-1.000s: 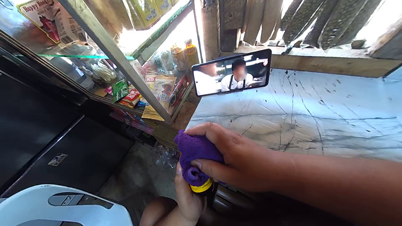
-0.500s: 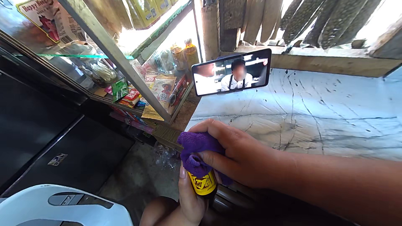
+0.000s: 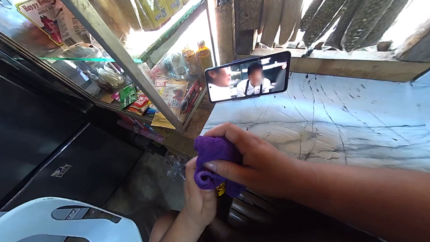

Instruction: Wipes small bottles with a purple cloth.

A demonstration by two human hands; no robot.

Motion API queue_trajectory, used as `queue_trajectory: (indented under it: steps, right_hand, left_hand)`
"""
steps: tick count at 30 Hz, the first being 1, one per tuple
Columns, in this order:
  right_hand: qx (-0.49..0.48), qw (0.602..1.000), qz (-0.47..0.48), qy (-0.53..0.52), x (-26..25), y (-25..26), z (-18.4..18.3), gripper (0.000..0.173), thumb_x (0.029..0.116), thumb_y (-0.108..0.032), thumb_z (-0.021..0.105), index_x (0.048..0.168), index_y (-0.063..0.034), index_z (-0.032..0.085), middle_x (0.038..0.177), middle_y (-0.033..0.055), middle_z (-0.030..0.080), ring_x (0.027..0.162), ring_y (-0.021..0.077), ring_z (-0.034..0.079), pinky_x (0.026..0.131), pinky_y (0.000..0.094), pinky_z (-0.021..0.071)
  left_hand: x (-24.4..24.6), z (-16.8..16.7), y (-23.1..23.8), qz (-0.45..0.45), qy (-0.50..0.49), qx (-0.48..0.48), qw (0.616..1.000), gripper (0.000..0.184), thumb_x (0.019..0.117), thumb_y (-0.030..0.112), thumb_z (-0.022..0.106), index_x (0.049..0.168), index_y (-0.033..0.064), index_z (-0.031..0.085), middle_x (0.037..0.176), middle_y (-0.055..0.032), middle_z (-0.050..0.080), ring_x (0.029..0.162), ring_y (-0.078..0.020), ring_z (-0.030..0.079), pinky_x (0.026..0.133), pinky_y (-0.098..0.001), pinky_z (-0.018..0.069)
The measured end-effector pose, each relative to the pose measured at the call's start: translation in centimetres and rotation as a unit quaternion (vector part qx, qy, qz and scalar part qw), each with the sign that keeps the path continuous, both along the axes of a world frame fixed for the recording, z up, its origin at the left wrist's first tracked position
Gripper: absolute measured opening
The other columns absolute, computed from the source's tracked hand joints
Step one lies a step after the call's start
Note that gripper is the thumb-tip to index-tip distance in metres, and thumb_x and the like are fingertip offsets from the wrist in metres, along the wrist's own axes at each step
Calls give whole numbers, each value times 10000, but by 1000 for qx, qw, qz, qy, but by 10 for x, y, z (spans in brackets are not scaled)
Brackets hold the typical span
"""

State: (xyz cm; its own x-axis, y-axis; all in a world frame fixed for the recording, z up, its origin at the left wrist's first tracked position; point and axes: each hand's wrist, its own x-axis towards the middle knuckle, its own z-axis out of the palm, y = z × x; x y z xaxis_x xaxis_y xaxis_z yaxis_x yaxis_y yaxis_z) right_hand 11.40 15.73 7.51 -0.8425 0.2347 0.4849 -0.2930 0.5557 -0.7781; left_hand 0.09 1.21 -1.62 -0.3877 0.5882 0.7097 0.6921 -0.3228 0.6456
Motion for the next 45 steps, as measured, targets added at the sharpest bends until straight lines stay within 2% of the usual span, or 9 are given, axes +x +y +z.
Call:
queue_trajectory:
  steps: [7, 11, 15, 20, 24, 32, 38, 42, 45]
  right_hand:
    - [-6, 1000, -3, -2, 0, 1, 0, 318, 997, -282, 638, 1262, -113, 595, 1055, -29, 666, 939, -15, 651, 811, 181, 571]
    - [-9, 1000, 9, -10, 1, 1, 1, 332, 1003, -272, 628, 1289, -110, 578, 1071, -23, 657, 941, -13, 648, 816, 183, 569]
    - [18, 1000, 10, -9, 0, 1, -1, 453, 973, -340, 679, 1341, -104, 561, 1131, -12, 664, 1002, -4, 644, 869, 198, 561]
    - [82, 996, 5, -29, 0, -1, -2, 677, 917, -440, 722, 1468, -129, 483, 1272, 24, 619, 1123, 46, 606, 948, 252, 537]
    - [113, 993, 1, -26, 2, -3, -3, 742, 904, -463, 728, 1499, -122, 445, 1296, 40, 606, 1176, 81, 586, 986, 276, 520]
    - [77, 997, 5, 15, 0, -1, -4, 626, 906, -416, 740, 1413, -112, 533, 1254, 10, 639, 1112, 29, 614, 931, 233, 548]
    - [5, 999, -10, 38, -1, 1, 1, 359, 935, -277, 705, 1239, -112, 612, 1032, -44, 679, 926, -20, 656, 789, 173, 578]
    - [-17, 998, -18, 57, 0, 1, 2, 264, 924, -190, 675, 1164, -97, 620, 946, -53, 674, 837, -32, 652, 707, 144, 567]
    - [-15, 998, -29, 57, 0, 1, 4, 268, 912, -173, 676, 1161, -96, 615, 944, -53, 672, 831, -34, 651, 695, 137, 565]
  left_hand:
    - [3, 14, -4, -170, -201, 5, 965, 454, 1061, 541, 356, 1338, 226, 531, 1191, 153, 638, 1062, 57, 611, 923, -173, 518]
    - [4, 20, -6, -307, -398, 36, 864, 459, 1015, 554, 486, 1219, 178, 654, 937, 8, 734, 776, -63, 695, 662, -227, 569]
    - [2, 21, -8, -419, -534, 44, 733, 485, 977, 555, 554, 1075, 114, 729, 807, -29, 711, 691, -93, 667, 621, -241, 526]
    - [4, 18, -7, -412, -594, 95, 685, 413, 973, 478, 603, 1083, 97, 718, 861, -58, 707, 680, -123, 657, 592, -275, 534]
    - [6, 16, -5, -398, -582, 115, 700, 393, 988, 460, 589, 1102, 103, 710, 874, -61, 709, 693, -133, 668, 595, -286, 545]
    - [10, 14, -7, -304, -462, 68, 831, 435, 1006, 547, 505, 1165, 206, 724, 1033, 29, 745, 905, -57, 702, 747, -251, 582]
    - [9, 13, -7, -329, -421, 50, 844, 423, 1024, 498, 506, 1315, 227, 649, 1164, 26, 724, 1025, -68, 688, 838, -266, 577]
    - [12, 19, -5, -323, -417, 46, 849, 392, 1039, 457, 493, 1282, 198, 660, 1193, 35, 717, 1113, -63, 666, 959, -280, 549]
    - [13, 20, -3, -294, -428, 44, 853, 404, 1027, 470, 514, 1270, 181, 659, 1174, 18, 720, 1091, -74, 675, 934, -293, 561]
